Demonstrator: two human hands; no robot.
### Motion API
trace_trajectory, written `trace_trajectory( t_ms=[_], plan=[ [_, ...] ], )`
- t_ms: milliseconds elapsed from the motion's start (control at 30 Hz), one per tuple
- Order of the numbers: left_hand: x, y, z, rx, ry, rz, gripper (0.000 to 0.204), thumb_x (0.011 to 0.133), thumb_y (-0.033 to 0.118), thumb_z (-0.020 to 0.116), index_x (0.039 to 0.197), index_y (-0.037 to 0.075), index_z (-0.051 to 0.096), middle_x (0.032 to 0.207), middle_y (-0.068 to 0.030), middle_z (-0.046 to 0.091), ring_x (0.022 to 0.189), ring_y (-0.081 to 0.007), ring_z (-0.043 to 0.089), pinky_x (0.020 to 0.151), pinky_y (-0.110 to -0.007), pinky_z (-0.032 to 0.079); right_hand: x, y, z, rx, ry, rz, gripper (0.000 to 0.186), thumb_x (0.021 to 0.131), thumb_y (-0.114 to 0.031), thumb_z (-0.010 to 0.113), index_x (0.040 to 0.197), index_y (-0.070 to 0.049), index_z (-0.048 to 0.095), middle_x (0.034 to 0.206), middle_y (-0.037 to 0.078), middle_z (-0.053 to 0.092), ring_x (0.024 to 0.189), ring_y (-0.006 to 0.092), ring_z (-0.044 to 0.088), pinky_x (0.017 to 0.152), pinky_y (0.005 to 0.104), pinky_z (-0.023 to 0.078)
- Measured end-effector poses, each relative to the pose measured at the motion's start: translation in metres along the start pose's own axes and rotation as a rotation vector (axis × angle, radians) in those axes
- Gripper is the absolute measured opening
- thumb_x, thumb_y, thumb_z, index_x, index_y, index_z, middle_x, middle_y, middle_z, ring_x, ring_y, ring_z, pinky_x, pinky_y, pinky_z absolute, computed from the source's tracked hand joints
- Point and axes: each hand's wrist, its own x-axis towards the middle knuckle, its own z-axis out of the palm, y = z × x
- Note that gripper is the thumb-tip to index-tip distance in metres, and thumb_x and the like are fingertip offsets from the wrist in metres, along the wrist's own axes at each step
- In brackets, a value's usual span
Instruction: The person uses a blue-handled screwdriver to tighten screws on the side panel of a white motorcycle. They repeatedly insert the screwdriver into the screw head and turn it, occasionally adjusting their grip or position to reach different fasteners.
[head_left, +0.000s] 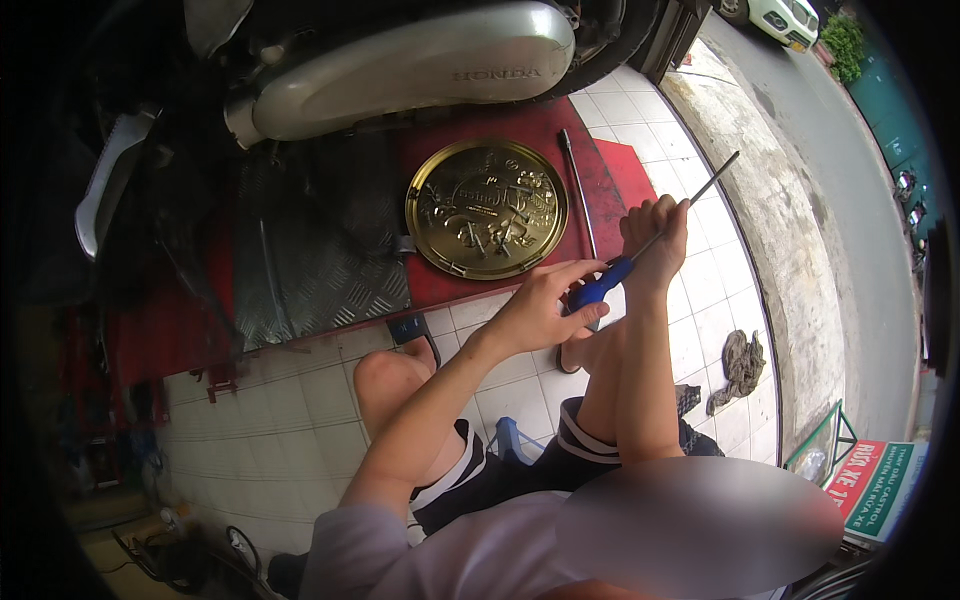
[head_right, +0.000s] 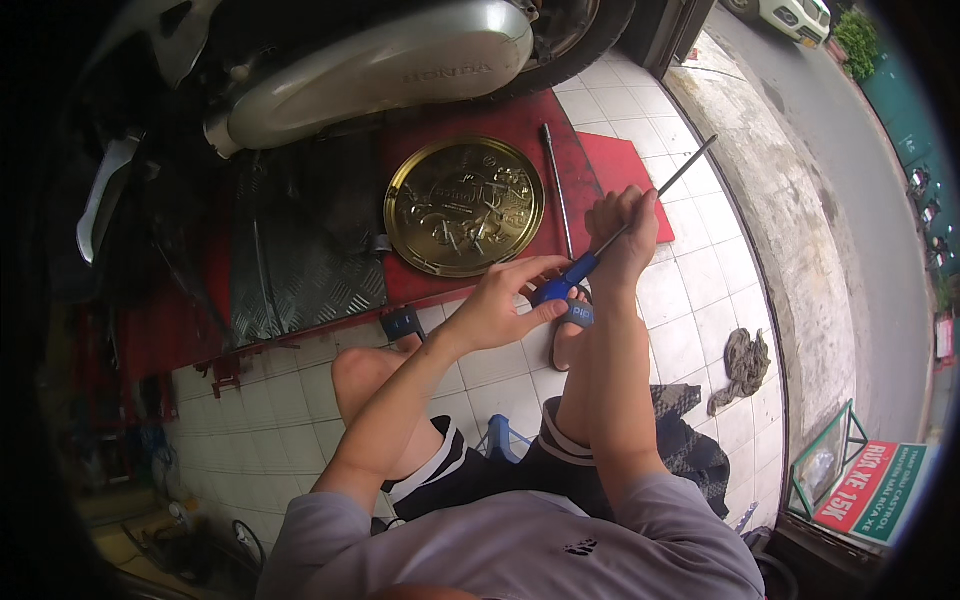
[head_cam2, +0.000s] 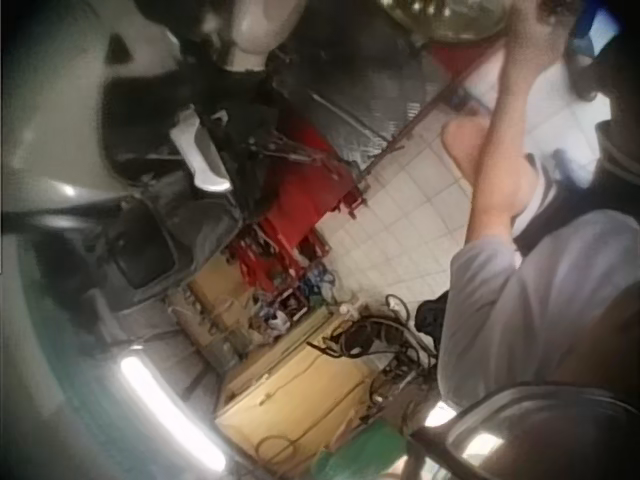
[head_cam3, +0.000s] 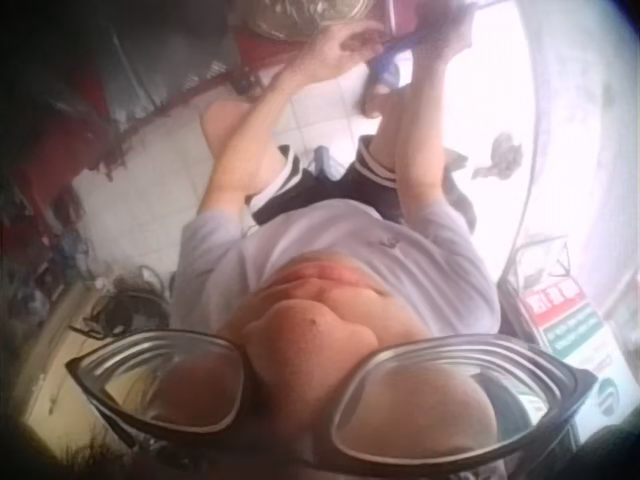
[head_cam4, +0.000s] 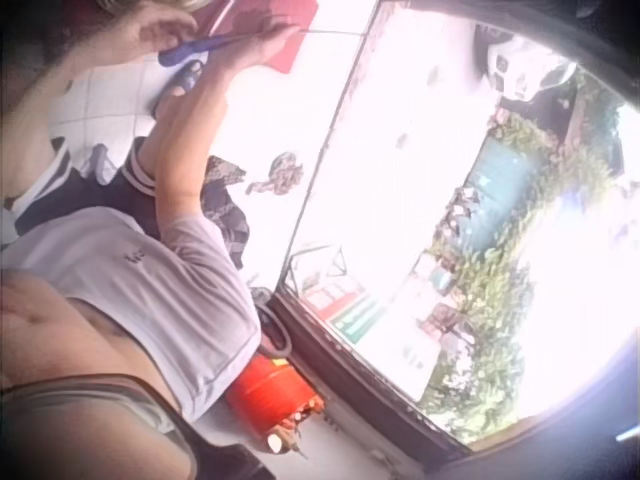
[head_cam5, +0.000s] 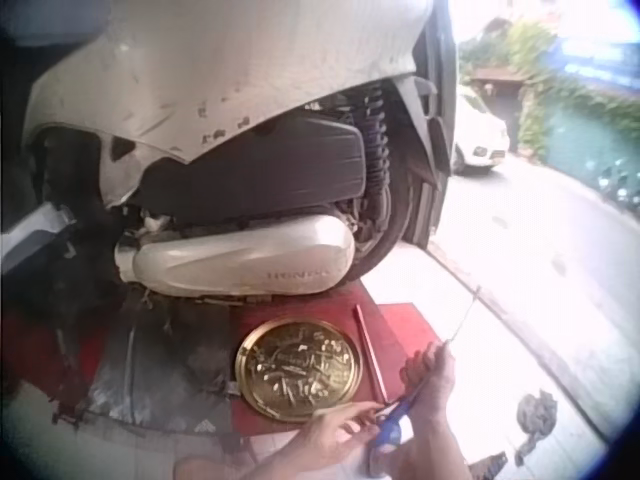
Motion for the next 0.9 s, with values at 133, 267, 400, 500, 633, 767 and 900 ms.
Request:
trace_trajectory(
  t_ms=[133, 267, 400, 500, 633, 767, 900],
  plan=[
    [-0.010, -0.005, 0.037, 0.044, 0.097, -0.124, 0.021, 0.082, 0.007, 0.069, 0.100, -0.001, 0.063, 0.080, -0.0135, 0.068, 0.069, -0.0193, 0.068, 0.067, -0.033, 0.052, -0.021, -0.004, 0.017, 0.015, -0.142, 0.011, 0.050, 0.105, -0.049, 0.033, 0.068, -0.014, 0.035, 0.055, -0.003, 0.027, 0.049, 0.0102, 0.023, 0.049, 0.0289, 0.019],
    [-0.013, 0.015, 0.034, 0.020, 0.263, -0.087, 0.017, 0.083, 0.015, 0.069, 0.081, -0.002, 0.066, 0.057, -0.0096, 0.060, 0.049, -0.0162, 0.056, 0.052, -0.033, 0.044, -0.037, -0.011, 0.027, 0.049, -0.387, 0.106, 0.057, 0.104, -0.053, 0.024, 0.073, -0.008, 0.043, 0.061, 0.001, 0.035, 0.051, 0.0110, 0.030, 0.047, 0.0271, 0.025],
    [-0.027, 0.036, 0.033, -0.319, -0.003, 0.016, 0.026, 0.089, 0.024, 0.069, 0.081, -0.001, 0.066, 0.061, -0.0013, 0.058, 0.063, -0.0092, 0.053, 0.062, -0.027, 0.042, -0.049, 0.007, 0.022, -0.023, -0.615, 0.593, 0.061, 0.100, -0.056, 0.032, 0.079, -0.002, 0.053, 0.065, 0.006, 0.044, 0.058, 0.0157, 0.042, 0.055, 0.0282, 0.035],
    [-0.035, 0.026, 0.070, -0.475, -0.321, 0.123, 0.030, 0.093, 0.029, 0.070, 0.088, -0.001, 0.064, 0.071, 0.0023, 0.059, 0.069, -0.0062, 0.051, 0.066, -0.024, 0.042, -0.100, 0.022, 0.056, -0.242, -1.044, 0.794, 0.058, 0.101, -0.051, 0.038, 0.085, 0.001, 0.058, 0.074, 0.008, 0.054, 0.068, 0.0179, 0.051, 0.067, 0.0295, 0.042],
    [-0.064, 0.035, 0.112, -0.636, -0.418, -0.009, 0.027, 0.094, 0.027, 0.068, 0.093, 0.000, 0.064, 0.077, 0.0011, 0.059, 0.074, -0.0067, 0.051, 0.066, -0.023, 0.042, -0.162, 0.053, 0.084, -0.374, -1.643, 0.994, 0.048, 0.102, -0.041, 0.045, 0.091, 0.003, 0.059, 0.084, 0.006, 0.058, 0.079, 0.0163, 0.054, 0.077, 0.0295, 0.043],
    [-0.089, 0.030, 0.135, -0.437, -0.107, 0.334, 0.025, 0.095, 0.026, 0.067, 0.092, 0.002, 0.063, 0.076, 0.0012, 0.059, 0.074, -0.0070, 0.052, 0.066, -0.024, 0.043, -0.190, 0.072, 0.088, -0.279, -1.697, 0.710, 0.040, 0.102, -0.036, 0.046, 0.108, 0.002, 0.057, 0.101, 0.009, 0.059, 0.090, 0.0199, 0.054, 0.082, 0.0319, 0.042],
    [-0.090, 0.042, 0.109, -0.732, -0.199, 0.049, 0.024, 0.095, 0.024, 0.066, 0.085, 0.002, 0.061, 0.066, 0.0028, 0.054, 0.062, -0.0056, 0.047, 0.056, -0.023, 0.039, -0.199, 0.064, 0.105, -0.302, -1.607, 0.810, 0.038, 0.103, -0.037, 0.044, 0.105, -0.001, 0.056, 0.098, 0.006, 0.058, 0.093, 0.0166, 0.053, 0.084, 0.0311, 0.041]
  ],
)
